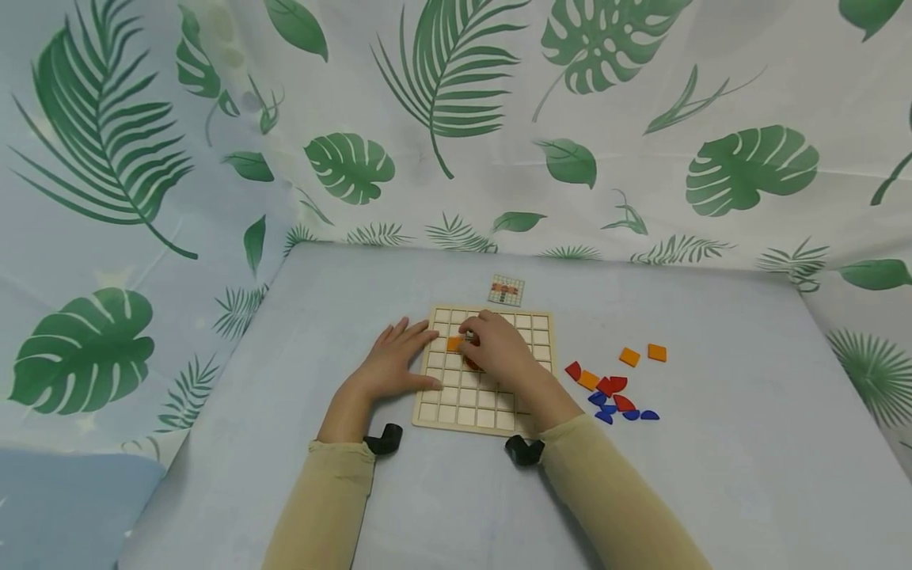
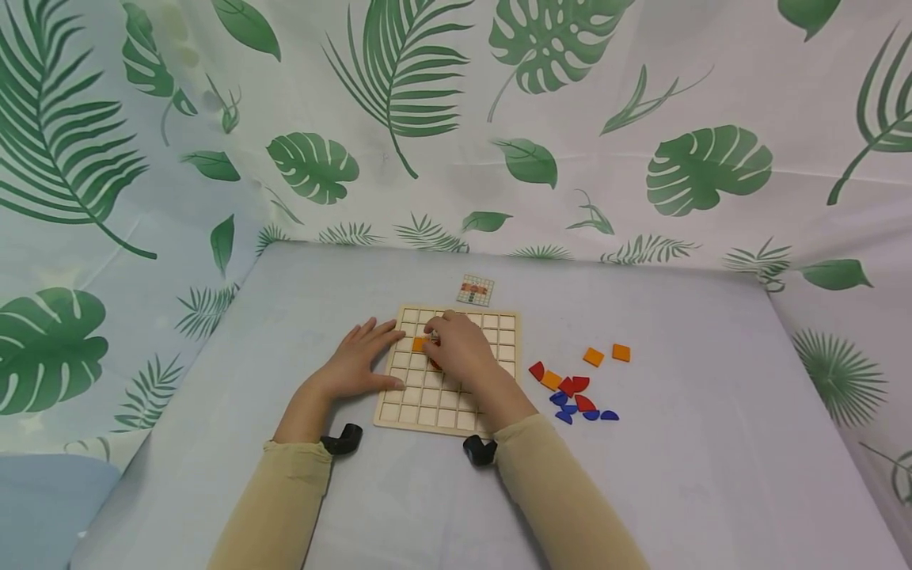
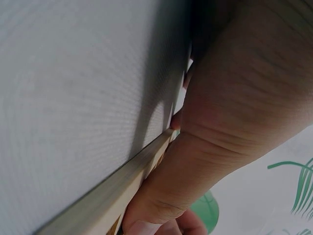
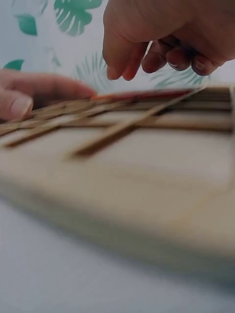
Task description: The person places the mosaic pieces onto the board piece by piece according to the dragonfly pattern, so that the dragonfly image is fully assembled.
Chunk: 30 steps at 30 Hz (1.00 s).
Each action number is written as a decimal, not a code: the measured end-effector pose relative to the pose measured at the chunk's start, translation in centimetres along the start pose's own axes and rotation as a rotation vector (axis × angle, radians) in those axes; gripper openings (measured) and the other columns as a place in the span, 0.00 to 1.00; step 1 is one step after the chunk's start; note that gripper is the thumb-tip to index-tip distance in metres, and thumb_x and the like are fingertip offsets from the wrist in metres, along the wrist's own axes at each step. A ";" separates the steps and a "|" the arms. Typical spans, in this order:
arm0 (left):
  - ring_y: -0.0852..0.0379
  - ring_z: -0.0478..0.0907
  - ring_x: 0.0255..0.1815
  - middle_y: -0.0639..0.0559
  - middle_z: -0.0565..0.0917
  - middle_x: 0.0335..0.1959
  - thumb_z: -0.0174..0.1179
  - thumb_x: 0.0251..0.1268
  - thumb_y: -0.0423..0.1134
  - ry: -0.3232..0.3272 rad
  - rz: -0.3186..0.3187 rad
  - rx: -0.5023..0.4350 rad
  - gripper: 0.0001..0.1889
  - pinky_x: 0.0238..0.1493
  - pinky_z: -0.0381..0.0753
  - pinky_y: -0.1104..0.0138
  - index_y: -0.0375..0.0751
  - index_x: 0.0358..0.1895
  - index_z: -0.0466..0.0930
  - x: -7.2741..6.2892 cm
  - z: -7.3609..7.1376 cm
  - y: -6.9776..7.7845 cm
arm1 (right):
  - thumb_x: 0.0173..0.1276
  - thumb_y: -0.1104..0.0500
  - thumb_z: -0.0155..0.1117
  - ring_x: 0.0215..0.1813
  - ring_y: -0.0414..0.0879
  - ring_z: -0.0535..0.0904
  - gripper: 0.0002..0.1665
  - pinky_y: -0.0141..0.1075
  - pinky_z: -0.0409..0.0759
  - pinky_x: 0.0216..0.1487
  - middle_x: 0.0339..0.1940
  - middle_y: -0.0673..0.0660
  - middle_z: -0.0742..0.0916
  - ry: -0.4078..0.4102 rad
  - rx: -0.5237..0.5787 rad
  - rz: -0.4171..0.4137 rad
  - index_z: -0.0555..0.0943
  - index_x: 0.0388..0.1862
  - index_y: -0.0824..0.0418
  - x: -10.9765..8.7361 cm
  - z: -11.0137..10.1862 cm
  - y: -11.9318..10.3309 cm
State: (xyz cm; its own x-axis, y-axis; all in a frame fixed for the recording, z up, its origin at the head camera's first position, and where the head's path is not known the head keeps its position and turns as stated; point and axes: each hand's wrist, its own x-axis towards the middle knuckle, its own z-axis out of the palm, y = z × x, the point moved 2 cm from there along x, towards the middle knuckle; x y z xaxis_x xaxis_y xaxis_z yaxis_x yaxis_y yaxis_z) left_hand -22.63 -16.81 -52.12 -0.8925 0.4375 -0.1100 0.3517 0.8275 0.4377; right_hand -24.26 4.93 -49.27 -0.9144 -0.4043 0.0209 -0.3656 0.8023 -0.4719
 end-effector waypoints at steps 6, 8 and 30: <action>0.48 0.37 0.84 0.58 0.52 0.81 0.65 0.50 0.72 -0.004 -0.030 0.009 0.50 0.82 0.35 0.51 0.60 0.77 0.59 0.2 0.2 0.1 | 0.74 0.50 0.60 0.42 0.48 0.77 0.15 0.42 0.79 0.42 0.42 0.54 0.81 0.044 0.076 0.036 0.83 0.53 0.56 -1.4 -3.4 1.4; 0.48 0.37 0.84 0.58 0.52 0.81 0.65 0.49 0.72 -0.005 -0.034 0.012 0.50 0.82 0.35 0.51 0.60 0.77 0.59 0.2 0.2 0.1 | 0.74 0.51 0.59 0.40 0.49 0.75 0.16 0.42 0.76 0.40 0.43 0.55 0.81 0.059 0.117 0.055 0.83 0.54 0.56 -2.2 -4.7 2.2; 0.47 0.38 0.84 0.56 0.53 0.81 0.67 0.49 0.70 0.007 -0.020 -0.008 0.50 0.82 0.37 0.50 0.58 0.76 0.60 0.0 0.1 0.2 | 0.76 0.46 0.55 0.53 0.59 0.75 0.24 0.51 0.83 0.48 0.56 0.62 0.81 0.121 0.089 0.264 0.77 0.62 0.59 -14.0 -12.4 14.7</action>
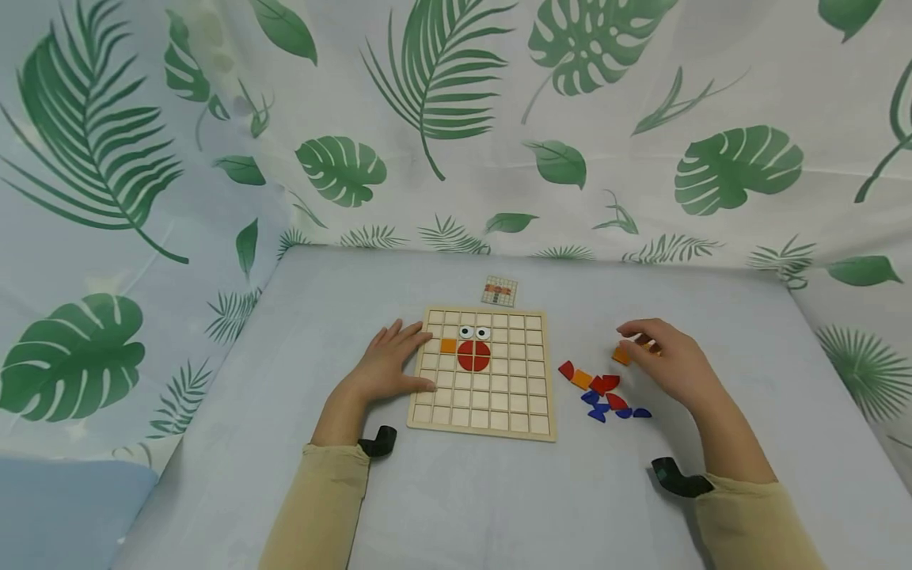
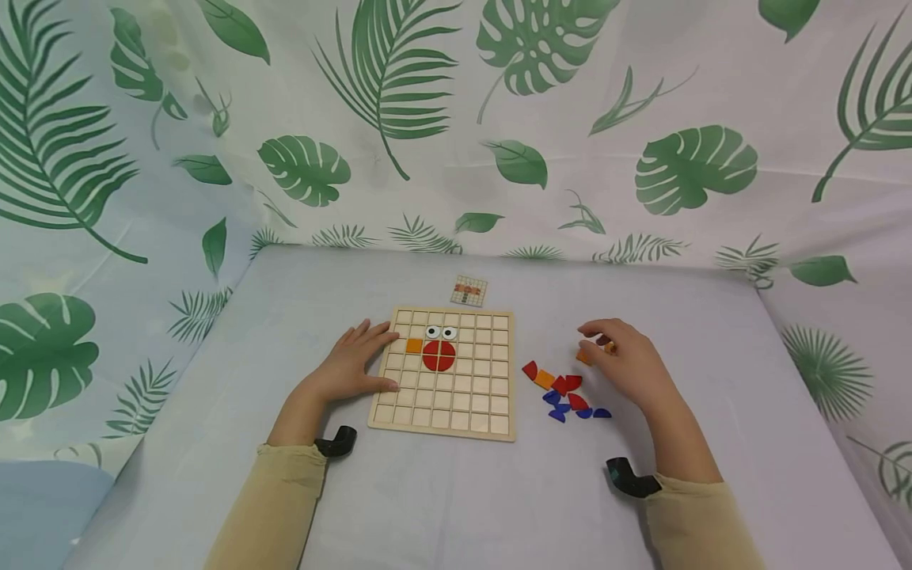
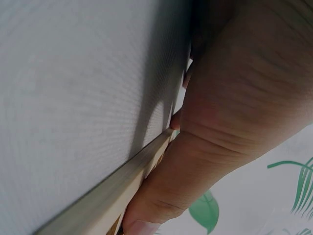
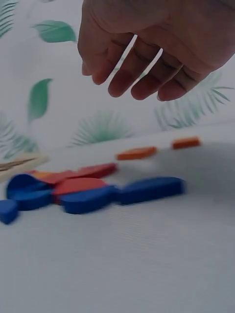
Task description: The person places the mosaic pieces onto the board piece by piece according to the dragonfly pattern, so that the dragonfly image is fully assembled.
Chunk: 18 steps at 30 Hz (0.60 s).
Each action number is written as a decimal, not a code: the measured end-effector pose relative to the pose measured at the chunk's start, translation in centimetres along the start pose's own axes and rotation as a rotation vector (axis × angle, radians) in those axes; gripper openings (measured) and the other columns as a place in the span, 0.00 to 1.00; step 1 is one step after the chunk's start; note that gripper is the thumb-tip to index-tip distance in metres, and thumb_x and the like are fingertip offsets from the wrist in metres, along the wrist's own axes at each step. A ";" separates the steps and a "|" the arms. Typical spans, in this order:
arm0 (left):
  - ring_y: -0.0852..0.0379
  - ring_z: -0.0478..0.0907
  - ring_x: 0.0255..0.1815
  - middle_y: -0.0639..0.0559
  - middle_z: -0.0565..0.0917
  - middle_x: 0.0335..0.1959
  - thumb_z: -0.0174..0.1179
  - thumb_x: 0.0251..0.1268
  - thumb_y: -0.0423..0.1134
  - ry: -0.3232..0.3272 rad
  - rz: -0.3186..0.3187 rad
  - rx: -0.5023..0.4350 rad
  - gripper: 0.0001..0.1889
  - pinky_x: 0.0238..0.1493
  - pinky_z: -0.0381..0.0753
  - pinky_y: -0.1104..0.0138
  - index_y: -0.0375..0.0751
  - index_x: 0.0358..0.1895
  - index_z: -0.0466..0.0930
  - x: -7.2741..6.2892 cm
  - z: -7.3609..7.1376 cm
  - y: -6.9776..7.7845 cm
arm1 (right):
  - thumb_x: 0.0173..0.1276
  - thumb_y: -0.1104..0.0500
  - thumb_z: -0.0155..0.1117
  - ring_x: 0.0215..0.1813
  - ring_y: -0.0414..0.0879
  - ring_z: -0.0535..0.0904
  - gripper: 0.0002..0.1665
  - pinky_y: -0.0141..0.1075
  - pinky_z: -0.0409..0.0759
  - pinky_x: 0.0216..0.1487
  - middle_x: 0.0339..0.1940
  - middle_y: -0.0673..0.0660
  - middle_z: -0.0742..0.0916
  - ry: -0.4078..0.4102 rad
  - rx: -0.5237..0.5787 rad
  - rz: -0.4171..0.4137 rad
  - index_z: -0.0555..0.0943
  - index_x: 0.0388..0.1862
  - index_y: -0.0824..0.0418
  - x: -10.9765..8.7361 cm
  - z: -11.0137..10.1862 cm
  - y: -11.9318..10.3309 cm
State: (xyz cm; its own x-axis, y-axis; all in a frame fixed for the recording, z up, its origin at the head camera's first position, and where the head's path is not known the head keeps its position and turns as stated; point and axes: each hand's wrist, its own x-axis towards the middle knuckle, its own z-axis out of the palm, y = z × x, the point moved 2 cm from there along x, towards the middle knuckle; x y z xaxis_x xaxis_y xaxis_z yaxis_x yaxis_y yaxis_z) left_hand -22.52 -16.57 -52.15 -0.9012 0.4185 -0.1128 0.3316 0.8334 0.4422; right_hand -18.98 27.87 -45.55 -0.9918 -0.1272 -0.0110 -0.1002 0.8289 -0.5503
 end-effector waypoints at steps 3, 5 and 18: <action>0.48 0.38 0.84 0.57 0.53 0.81 0.67 0.49 0.70 -0.004 -0.005 0.005 0.50 0.82 0.36 0.51 0.59 0.76 0.60 0.1 0.2 0.1 | 0.76 0.47 0.55 0.53 0.60 0.75 0.24 0.52 0.82 0.48 0.57 0.64 0.81 0.021 -0.003 0.043 0.76 0.62 0.59 -0.4 -0.1 2.4; 0.49 0.37 0.84 0.58 0.53 0.81 0.68 0.49 0.70 -0.006 -0.011 0.005 0.50 0.83 0.35 0.51 0.59 0.76 0.60 0.1 0.3 0.0 | 0.76 0.46 0.56 0.54 0.62 0.75 0.25 0.56 0.81 0.50 0.59 0.65 0.79 0.024 0.000 0.062 0.76 0.63 0.59 -0.4 0.0 3.7; 0.49 0.38 0.84 0.58 0.54 0.81 0.67 0.49 0.70 0.004 0.001 0.010 0.50 0.83 0.35 0.51 0.59 0.76 0.60 0.2 0.4 -0.2 | 0.74 0.47 0.59 0.66 0.67 0.65 0.28 0.70 0.64 0.65 0.68 0.69 0.72 -0.039 0.020 0.077 0.71 0.68 0.56 -0.5 1.2 8.2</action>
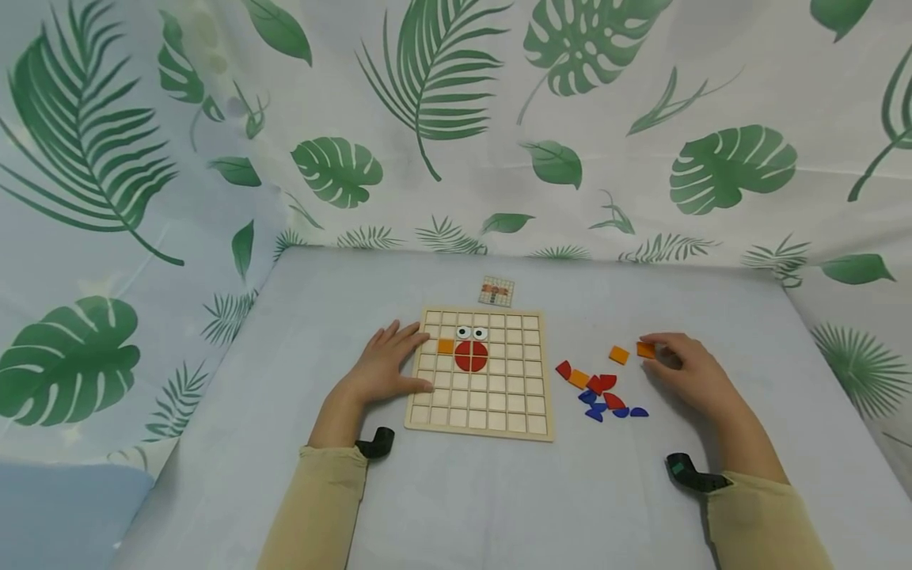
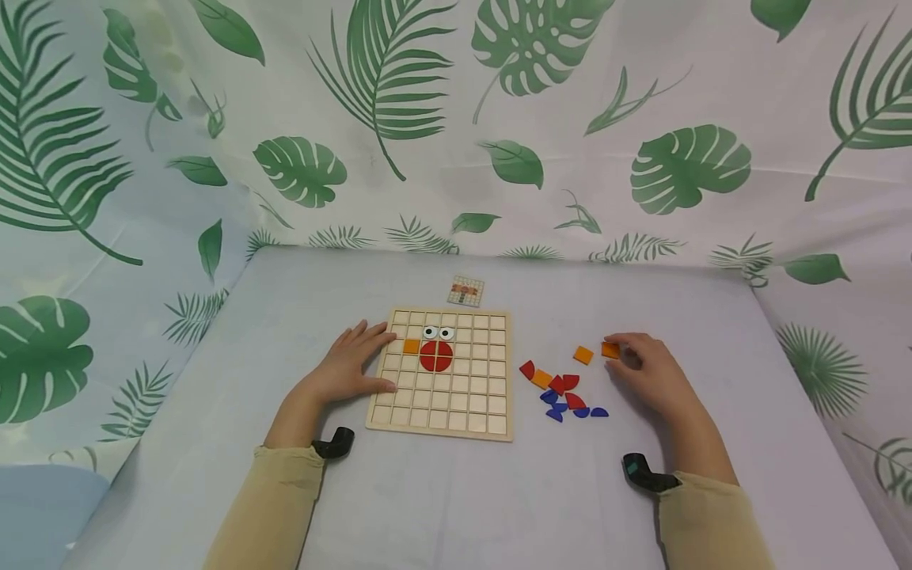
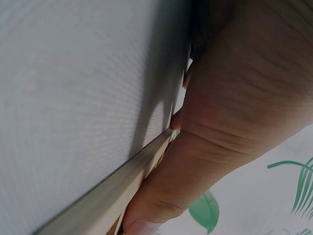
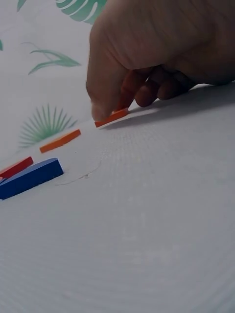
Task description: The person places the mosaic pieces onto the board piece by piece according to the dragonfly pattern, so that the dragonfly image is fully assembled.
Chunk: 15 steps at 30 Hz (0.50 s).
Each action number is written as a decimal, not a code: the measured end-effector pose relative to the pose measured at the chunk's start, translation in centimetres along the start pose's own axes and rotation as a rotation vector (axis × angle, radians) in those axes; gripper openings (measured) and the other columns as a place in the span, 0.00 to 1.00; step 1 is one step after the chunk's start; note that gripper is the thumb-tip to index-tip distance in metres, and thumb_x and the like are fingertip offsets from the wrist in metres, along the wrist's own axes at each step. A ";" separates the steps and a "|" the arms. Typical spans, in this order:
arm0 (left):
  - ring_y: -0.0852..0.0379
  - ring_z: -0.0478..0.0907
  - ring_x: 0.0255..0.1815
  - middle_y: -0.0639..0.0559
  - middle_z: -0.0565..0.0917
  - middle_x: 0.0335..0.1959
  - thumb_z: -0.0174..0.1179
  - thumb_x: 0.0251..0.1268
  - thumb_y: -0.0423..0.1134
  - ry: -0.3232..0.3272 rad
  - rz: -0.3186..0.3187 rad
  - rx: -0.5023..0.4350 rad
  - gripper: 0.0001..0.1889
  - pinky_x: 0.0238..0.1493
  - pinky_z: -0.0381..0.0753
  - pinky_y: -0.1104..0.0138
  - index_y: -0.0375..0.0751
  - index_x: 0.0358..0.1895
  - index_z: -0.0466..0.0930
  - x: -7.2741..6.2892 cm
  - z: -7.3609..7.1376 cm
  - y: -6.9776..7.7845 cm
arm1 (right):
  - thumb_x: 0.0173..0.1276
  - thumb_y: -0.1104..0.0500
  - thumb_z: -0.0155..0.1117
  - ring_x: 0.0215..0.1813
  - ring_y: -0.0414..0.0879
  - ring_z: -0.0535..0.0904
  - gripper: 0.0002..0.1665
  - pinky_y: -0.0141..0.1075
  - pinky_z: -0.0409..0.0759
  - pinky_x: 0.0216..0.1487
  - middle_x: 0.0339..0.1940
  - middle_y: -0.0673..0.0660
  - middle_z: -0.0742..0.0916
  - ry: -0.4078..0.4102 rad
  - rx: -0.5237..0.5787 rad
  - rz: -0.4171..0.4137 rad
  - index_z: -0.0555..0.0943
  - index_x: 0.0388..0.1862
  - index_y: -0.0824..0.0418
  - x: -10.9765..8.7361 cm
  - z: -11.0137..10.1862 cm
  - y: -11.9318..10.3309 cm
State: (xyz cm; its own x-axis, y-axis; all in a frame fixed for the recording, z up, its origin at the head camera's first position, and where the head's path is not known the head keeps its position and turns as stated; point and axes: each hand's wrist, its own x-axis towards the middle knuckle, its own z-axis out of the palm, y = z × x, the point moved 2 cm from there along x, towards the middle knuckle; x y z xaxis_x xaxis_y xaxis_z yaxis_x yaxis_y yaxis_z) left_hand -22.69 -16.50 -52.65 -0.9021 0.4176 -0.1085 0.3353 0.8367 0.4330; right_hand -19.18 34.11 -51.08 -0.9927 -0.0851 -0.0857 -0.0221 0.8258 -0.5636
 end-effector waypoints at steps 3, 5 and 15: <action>0.49 0.37 0.84 0.58 0.53 0.81 0.67 0.49 0.71 -0.006 0.002 0.006 0.50 0.83 0.35 0.52 0.60 0.76 0.60 0.0 0.1 0.0 | 0.75 0.47 0.57 0.68 0.67 0.64 0.27 0.71 0.63 0.66 0.69 0.68 0.71 0.003 -0.004 0.009 0.71 0.68 0.56 0.0 0.1 0.5; 0.49 0.37 0.84 0.58 0.53 0.81 0.66 0.49 0.71 -0.006 0.004 0.004 0.50 0.83 0.35 0.52 0.60 0.76 0.59 0.1 0.1 0.0 | 0.76 0.48 0.56 0.67 0.67 0.65 0.26 0.70 0.63 0.66 0.68 0.68 0.72 0.016 -0.002 0.016 0.71 0.68 0.56 0.0 0.2 0.8; 0.49 0.38 0.84 0.58 0.53 0.81 0.67 0.48 0.71 0.007 -0.001 0.000 0.50 0.83 0.35 0.51 0.60 0.76 0.60 0.1 0.1 0.0 | 0.76 0.54 0.56 0.65 0.66 0.68 0.21 0.68 0.67 0.65 0.66 0.68 0.75 0.100 -0.016 0.021 0.74 0.64 0.58 0.2 0.6 0.7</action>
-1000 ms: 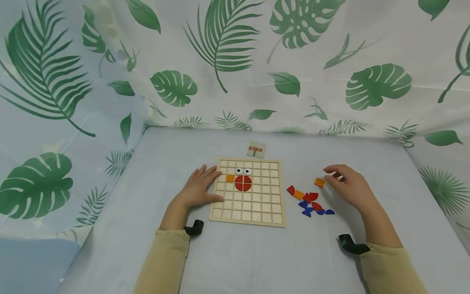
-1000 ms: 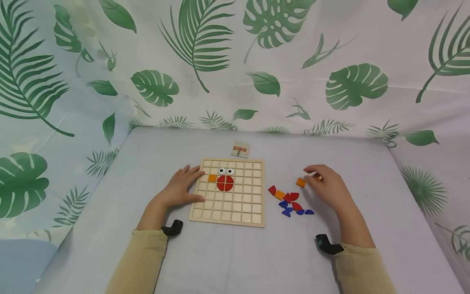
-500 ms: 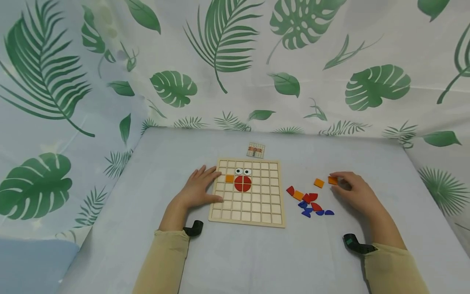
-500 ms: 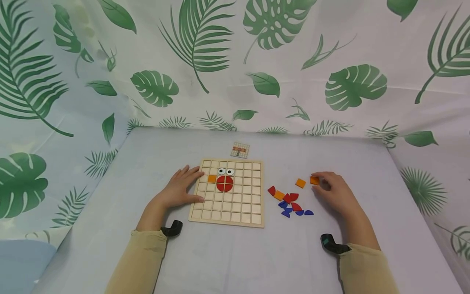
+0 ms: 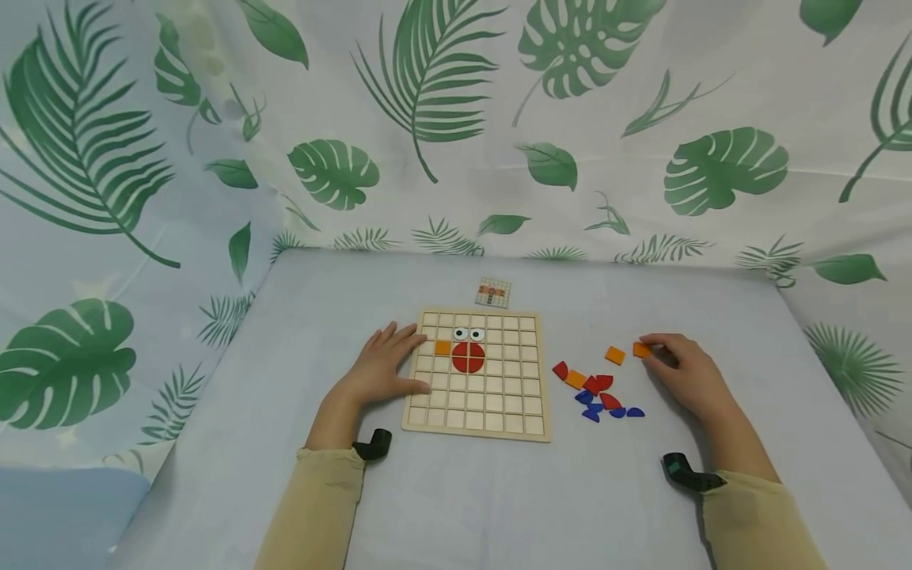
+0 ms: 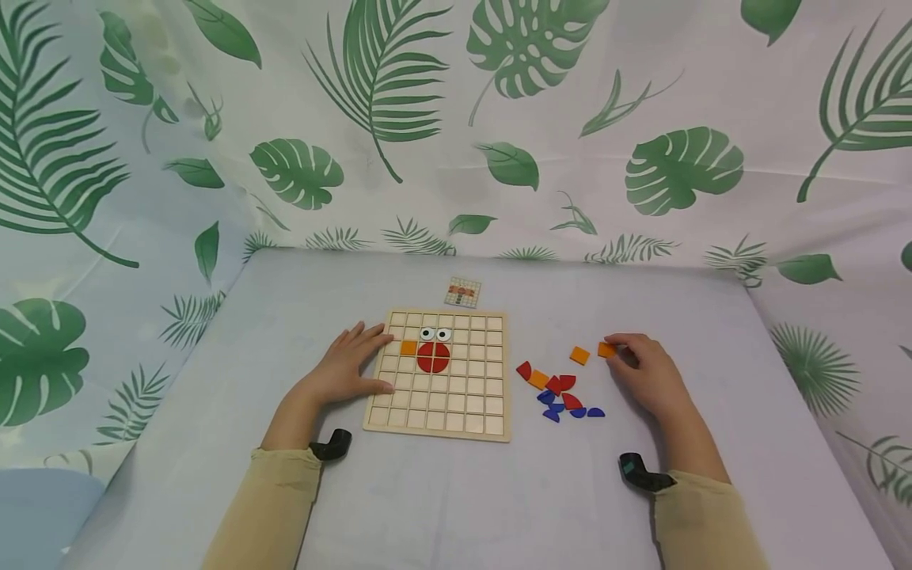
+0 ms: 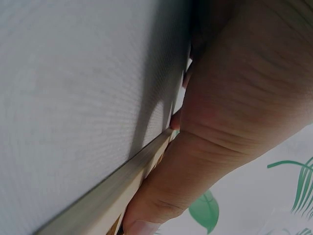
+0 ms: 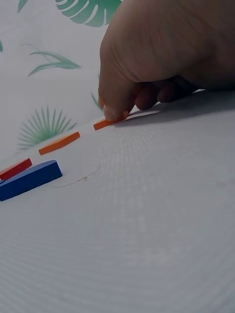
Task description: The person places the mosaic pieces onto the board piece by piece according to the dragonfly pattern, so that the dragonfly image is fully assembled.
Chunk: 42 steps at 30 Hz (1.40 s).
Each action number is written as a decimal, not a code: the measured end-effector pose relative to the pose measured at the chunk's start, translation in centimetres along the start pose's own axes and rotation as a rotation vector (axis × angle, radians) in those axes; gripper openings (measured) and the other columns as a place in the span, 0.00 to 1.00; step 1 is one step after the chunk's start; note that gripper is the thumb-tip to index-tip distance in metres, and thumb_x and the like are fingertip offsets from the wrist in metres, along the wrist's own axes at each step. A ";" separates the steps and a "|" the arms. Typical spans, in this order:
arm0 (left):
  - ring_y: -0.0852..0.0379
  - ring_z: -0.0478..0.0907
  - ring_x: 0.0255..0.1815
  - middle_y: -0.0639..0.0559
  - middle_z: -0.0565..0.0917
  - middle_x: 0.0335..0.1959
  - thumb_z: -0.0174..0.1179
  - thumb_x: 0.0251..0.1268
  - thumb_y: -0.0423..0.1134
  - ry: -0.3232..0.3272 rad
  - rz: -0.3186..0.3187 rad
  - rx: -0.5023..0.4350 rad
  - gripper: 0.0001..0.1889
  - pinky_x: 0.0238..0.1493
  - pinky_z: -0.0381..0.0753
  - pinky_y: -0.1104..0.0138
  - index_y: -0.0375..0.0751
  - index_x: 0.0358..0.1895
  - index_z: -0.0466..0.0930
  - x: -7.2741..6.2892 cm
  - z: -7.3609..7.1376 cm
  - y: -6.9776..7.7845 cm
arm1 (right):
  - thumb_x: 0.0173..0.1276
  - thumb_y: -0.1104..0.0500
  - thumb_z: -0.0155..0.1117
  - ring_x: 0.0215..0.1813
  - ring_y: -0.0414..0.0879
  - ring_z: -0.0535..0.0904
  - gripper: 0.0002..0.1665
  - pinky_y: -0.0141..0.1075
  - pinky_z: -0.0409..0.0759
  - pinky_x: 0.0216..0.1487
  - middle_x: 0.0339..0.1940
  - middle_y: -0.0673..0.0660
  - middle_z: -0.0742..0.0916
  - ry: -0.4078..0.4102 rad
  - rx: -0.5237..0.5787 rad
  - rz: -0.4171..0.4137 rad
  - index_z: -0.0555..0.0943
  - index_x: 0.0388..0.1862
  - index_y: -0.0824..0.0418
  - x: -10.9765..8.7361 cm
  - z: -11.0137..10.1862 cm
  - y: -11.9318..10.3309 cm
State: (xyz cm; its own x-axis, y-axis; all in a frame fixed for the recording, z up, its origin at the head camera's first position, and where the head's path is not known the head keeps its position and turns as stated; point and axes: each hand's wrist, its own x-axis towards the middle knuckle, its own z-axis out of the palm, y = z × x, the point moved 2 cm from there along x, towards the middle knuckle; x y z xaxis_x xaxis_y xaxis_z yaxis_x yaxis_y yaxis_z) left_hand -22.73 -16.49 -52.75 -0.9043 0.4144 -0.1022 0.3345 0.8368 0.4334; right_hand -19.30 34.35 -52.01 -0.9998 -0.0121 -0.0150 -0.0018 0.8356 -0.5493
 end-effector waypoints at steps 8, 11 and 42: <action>0.49 0.38 0.84 0.58 0.53 0.81 0.67 0.49 0.70 -0.004 0.002 0.001 0.50 0.83 0.35 0.51 0.60 0.76 0.60 -0.1 -0.1 0.0 | 0.75 0.56 0.57 0.65 0.66 0.68 0.20 0.68 0.66 0.65 0.64 0.68 0.76 0.017 -0.012 -0.024 0.75 0.63 0.59 0.0 0.0 -0.4; 0.49 0.38 0.84 0.58 0.53 0.81 0.67 0.49 0.70 -0.004 0.005 0.001 0.50 0.83 0.35 0.51 0.59 0.76 0.60 -0.1 -0.1 0.0 | 0.75 0.58 0.58 0.65 0.66 0.68 0.19 0.68 0.66 0.65 0.63 0.67 0.76 0.022 -0.021 -0.022 0.76 0.62 0.59 0.0 0.0 -0.3; 0.48 0.39 0.83 0.57 0.53 0.81 0.67 0.49 0.70 0.002 0.013 0.003 0.49 0.83 0.35 0.51 0.58 0.76 0.60 -0.2 -0.1 0.1 | 0.75 0.53 0.59 0.56 0.61 0.73 0.18 0.63 0.73 0.59 0.57 0.64 0.79 0.071 -0.017 0.002 0.78 0.59 0.57 -0.3 0.0 -0.6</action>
State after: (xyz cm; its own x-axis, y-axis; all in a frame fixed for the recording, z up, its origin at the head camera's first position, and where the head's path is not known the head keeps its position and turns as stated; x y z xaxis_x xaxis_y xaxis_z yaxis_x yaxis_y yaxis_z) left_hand -22.58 -16.50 -52.58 -0.9005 0.4244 -0.0949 0.3467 0.8323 0.4324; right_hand -18.98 33.84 -51.71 -0.9986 0.0281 0.0440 0.0002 0.8447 -0.5353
